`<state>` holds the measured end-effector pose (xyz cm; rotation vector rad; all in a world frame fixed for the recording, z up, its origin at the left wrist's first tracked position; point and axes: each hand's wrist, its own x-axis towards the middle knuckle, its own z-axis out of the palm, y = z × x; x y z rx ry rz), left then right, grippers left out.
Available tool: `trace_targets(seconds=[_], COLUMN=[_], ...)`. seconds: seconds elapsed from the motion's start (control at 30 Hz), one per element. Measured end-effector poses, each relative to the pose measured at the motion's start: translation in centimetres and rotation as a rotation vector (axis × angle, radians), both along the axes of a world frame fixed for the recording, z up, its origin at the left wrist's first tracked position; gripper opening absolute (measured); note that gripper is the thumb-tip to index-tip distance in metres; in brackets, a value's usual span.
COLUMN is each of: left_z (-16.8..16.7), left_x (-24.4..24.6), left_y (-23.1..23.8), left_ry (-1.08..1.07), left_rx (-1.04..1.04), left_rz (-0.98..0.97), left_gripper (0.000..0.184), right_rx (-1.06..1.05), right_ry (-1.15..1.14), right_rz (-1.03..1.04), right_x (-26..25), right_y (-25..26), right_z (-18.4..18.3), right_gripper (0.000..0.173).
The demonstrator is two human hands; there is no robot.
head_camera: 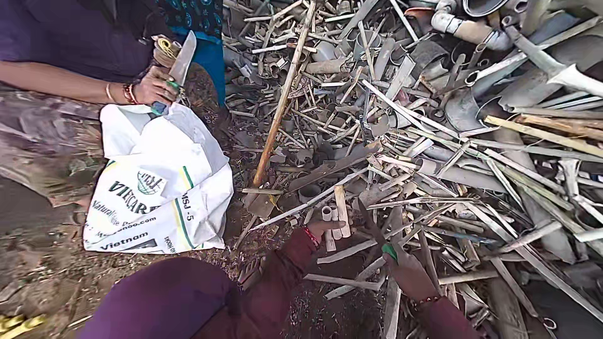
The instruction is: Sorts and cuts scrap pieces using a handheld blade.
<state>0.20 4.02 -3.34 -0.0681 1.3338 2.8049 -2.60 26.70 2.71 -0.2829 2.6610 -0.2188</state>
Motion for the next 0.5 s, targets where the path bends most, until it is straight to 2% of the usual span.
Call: trace_targets(seconds=[0.1, 0.17, 0.23, 0.3, 0.37, 0.43, 0.5], left_z=[-0.7, -1.5, -2.1, -2.3, -2.6, -2.9, -3.5], left_x=[-0.3, -0.5, -1.1, -1.4, -1.9, -2.1, -2.5], left_y=[0.3, 0.4, 0.6, 1.1, 1.7, 2.0, 2.0], left_ry=[-0.068, -0.071, -0.069, -0.113, -0.112, -0.069, 0.019], left_rx=[0.014, 0.048, 0.130, 0.162, 0.217, 0.279, 0.359], left_rz=[0.066, 0.112, 0.144, 0.184, 0.179, 0.153, 0.121], left_gripper=[0.047, 0.042, 0.038, 0.037, 0.041, 0.040, 0.042], right_rx=[-0.403, -0.644, -0.618, -0.359, -0.260, -0.460, -0.664], right_ry=[0.222, 0.243, 0.081, -0.149, -0.174, -0.012, 0.109], right_rz=[-0.097, -0.060, 0.057, 0.155, 0.130, 0.059, 0.075], right_x=[0.2, 1.0, 1.6, 1.7, 1.9, 2.4, 2.6], right_y=[1.3, 1.3, 1.4, 1.1, 0.7, 1.1, 1.4], right_z=[-0.5, -0.5, -0.2, 0.4, 0.5, 0.1, -0.6], right_gripper=[0.043, 0.042, 0.042, 0.043, 0.043, 0.041, 0.040])
